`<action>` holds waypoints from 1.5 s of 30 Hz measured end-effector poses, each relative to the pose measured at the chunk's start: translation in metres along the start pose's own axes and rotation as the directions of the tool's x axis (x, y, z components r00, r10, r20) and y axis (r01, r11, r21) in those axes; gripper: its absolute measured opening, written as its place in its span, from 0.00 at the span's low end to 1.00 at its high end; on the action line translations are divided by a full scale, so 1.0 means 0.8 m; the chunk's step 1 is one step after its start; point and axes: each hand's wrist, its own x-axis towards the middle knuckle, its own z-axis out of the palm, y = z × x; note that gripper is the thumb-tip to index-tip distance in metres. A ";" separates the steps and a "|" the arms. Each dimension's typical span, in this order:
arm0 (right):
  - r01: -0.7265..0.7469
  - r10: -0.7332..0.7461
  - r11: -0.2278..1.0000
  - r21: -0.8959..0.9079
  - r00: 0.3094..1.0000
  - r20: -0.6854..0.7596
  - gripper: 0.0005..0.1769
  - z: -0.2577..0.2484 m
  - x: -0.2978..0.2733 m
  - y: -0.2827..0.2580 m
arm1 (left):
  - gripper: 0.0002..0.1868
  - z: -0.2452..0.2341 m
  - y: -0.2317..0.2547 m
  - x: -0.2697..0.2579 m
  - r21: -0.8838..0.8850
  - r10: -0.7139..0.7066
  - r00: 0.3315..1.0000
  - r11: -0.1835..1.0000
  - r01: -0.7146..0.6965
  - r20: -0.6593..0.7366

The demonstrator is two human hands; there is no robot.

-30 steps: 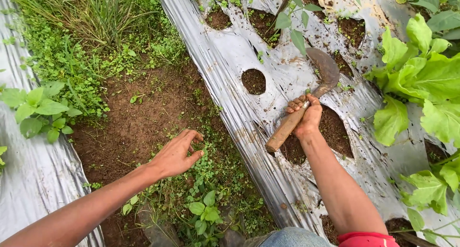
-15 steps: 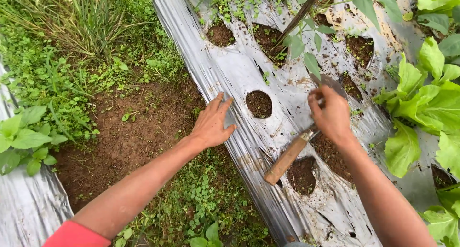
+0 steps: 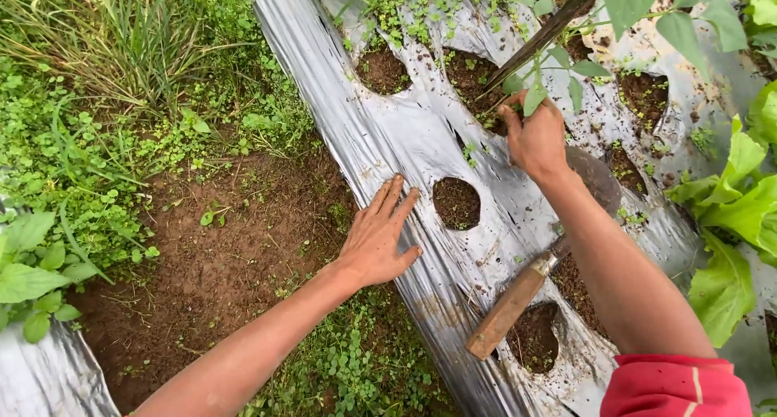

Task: The person removes weeds by hand from the soil and around the base of plants in a garden bed covered with plastic mulch. They pull the weeds and toss them aside, then use a hoe to scrape the soil surface and clear remaining debris.

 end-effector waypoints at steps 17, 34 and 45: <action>-0.049 0.046 0.976 0.212 0.999 0.019 0.05 -0.037 0.043 -0.128 | 0.48 0.017 -0.024 0.018 0.056 -0.001 1.000 0.998 0.001 0.004; 0.348 0.027 0.630 -0.694 0.884 0.467 0.10 0.032 0.171 -0.079 | 0.51 0.016 -0.036 0.022 0.031 0.050 0.998 0.998 -0.051 0.028; 0.224 -0.014 0.877 -0.425 0.896 0.444 0.21 0.029 0.148 -0.103 | 0.51 0.010 -0.029 0.020 0.033 0.016 0.998 0.999 -0.018 0.062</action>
